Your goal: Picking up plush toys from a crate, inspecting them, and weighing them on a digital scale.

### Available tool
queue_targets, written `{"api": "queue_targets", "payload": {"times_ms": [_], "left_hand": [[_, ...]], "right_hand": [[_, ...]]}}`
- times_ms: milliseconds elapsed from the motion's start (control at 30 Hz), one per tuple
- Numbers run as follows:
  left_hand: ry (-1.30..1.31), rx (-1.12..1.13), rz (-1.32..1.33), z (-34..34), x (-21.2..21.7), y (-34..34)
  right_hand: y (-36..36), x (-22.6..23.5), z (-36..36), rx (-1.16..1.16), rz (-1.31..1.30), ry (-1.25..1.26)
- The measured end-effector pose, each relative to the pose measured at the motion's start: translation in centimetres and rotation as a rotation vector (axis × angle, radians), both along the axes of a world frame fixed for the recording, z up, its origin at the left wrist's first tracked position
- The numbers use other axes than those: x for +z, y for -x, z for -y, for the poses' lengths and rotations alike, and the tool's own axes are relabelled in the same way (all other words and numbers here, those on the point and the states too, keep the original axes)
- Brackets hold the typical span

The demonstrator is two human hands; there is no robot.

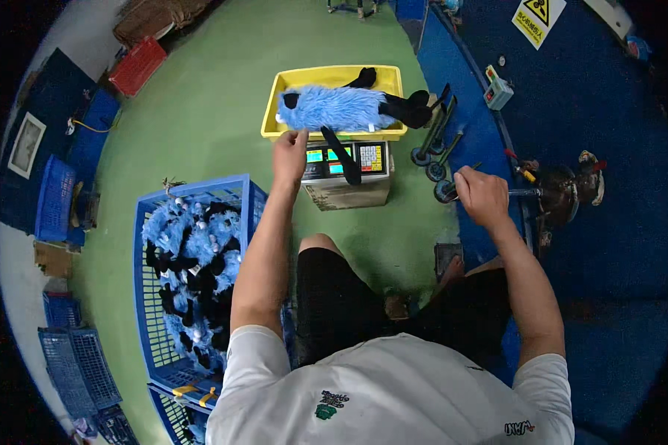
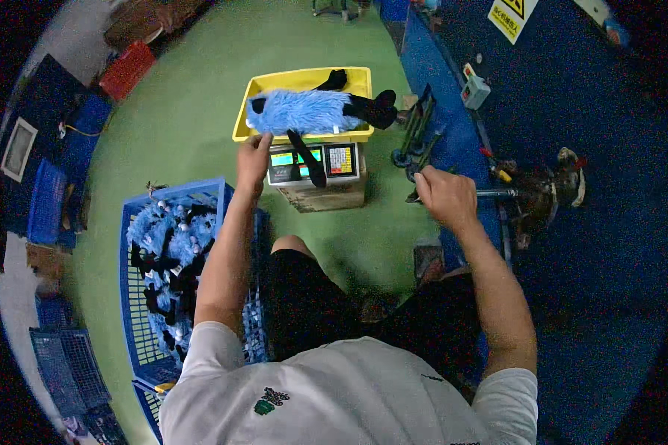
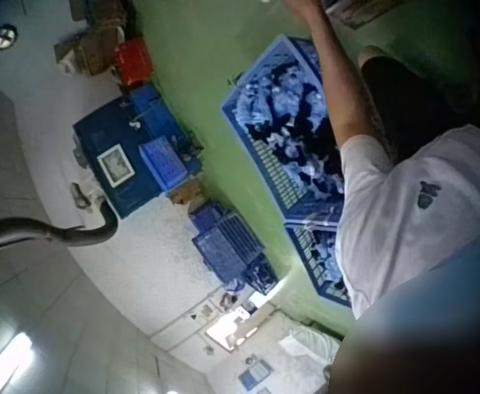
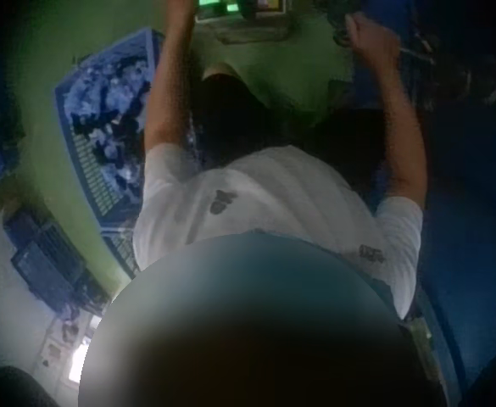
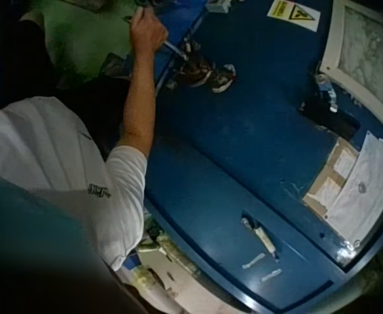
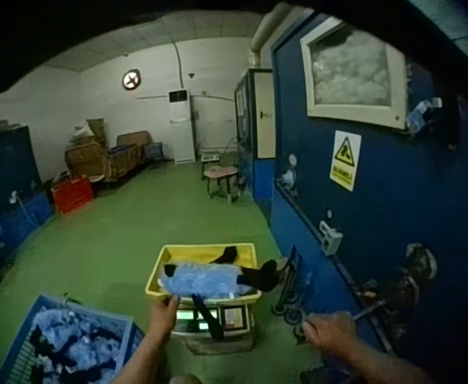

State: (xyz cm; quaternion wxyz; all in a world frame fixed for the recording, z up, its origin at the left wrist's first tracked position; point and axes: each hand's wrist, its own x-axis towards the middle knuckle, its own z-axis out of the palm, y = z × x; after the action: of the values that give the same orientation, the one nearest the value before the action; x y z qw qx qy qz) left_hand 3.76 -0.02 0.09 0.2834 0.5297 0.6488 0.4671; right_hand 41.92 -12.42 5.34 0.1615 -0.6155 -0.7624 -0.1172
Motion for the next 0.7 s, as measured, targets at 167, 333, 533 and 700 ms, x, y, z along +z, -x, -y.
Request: {"api": "queue_targets", "payload": {"times_ms": [167,333,533,700], "left_hand": [[0.214,-0.134,-0.173,-2.4,-0.5,-1.9],[0.244,-0.155,0.039,-2.9,-1.0,-3.3],[0.085,-0.219,0.426,-0.3,2.9,-6.1],[-0.120,-0.267,0.586,9.3,10.4,-8.8]], "right_hand": [[0.2,0.3,0.1,-0.001,-0.016,0.005],[0.3,1.1,0.4,-0.013,-0.037,0.063],[0.6,1.9,-0.8,-0.080,-0.357,0.320],[4.2,3.0,-2.6,-0.063,-1.153,0.481]]}}
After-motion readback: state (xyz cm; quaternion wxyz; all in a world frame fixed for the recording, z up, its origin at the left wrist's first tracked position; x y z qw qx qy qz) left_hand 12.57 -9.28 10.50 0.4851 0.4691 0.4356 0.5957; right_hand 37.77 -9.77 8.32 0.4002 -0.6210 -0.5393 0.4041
